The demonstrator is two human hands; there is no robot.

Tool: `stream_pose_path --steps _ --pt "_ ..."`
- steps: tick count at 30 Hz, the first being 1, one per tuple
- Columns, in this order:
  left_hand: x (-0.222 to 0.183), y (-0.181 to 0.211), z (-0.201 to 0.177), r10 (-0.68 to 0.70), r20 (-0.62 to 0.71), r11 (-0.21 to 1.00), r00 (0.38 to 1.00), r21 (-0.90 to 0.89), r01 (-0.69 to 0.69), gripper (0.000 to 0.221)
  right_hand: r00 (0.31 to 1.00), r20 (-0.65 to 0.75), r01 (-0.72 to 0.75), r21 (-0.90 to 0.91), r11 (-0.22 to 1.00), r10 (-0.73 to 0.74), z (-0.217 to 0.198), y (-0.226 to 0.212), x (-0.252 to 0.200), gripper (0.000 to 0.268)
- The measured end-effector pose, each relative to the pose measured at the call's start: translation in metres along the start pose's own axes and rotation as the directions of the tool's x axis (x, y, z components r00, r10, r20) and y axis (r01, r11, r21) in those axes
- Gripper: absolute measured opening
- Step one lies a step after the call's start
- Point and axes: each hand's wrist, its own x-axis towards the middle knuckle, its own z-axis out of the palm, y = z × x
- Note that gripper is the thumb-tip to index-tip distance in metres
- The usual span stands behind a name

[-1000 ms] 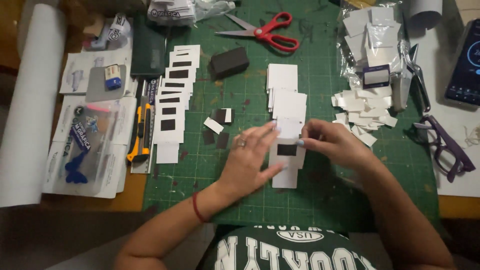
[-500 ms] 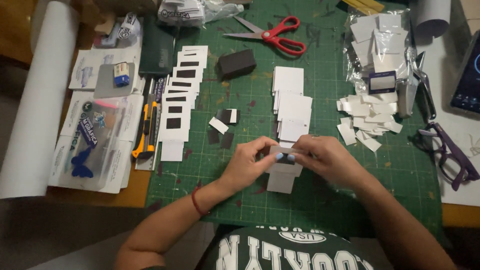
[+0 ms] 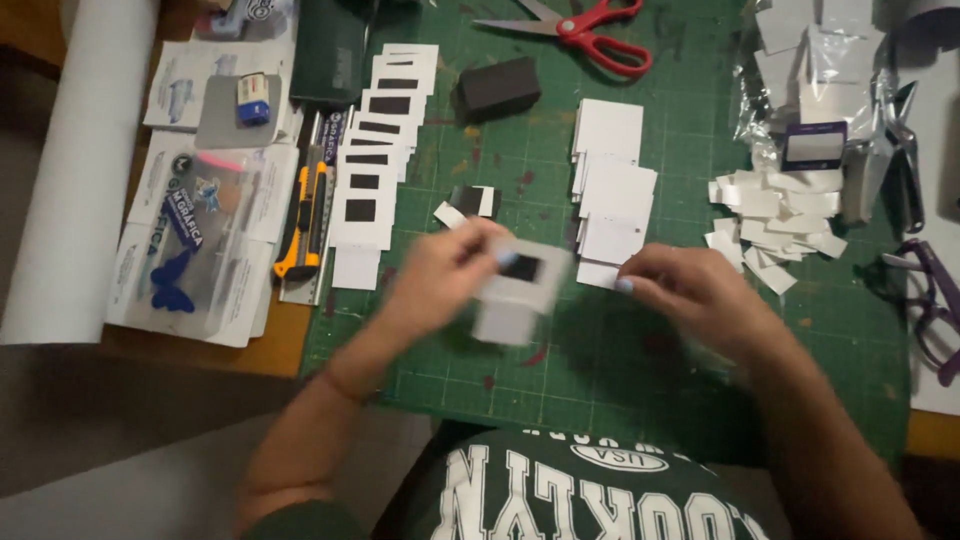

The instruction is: Assembling small cardstock items by peeling adhesive backings from black squares and sticking them onto white templates.

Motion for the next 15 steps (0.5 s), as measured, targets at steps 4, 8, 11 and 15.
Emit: stream_pose_path --steps 4,8,11,15 --pt "-0.012 -0.005 -0.082 -0.098 -0.095 0.992 0.991 0.071 0.105 0.03 0.999 -0.005 -0.05 0.03 0.998 0.05 -0.001 -0.001 -0.003 0.02" --pt "0.0 -0.021 -0.127 -0.394 -0.233 0.746 0.889 0.485 0.457 0.029 0.954 0.048 -0.282 -0.195 0.939 0.296 0.001 -0.001 0.001 0.025" --pt "0.012 -0.039 -0.135 -0.381 -0.248 0.554 0.891 0.71 0.434 0.035 0.947 0.043 -0.3 -0.23 0.926 0.318 -0.001 0.002 0.003 0.025" --pt "0.021 -0.042 -0.136 -0.261 -0.246 0.4 0.933 0.852 0.337 0.033 0.952 0.027 -0.291 -0.228 0.929 0.305 -0.002 0.002 0.002 0.026"
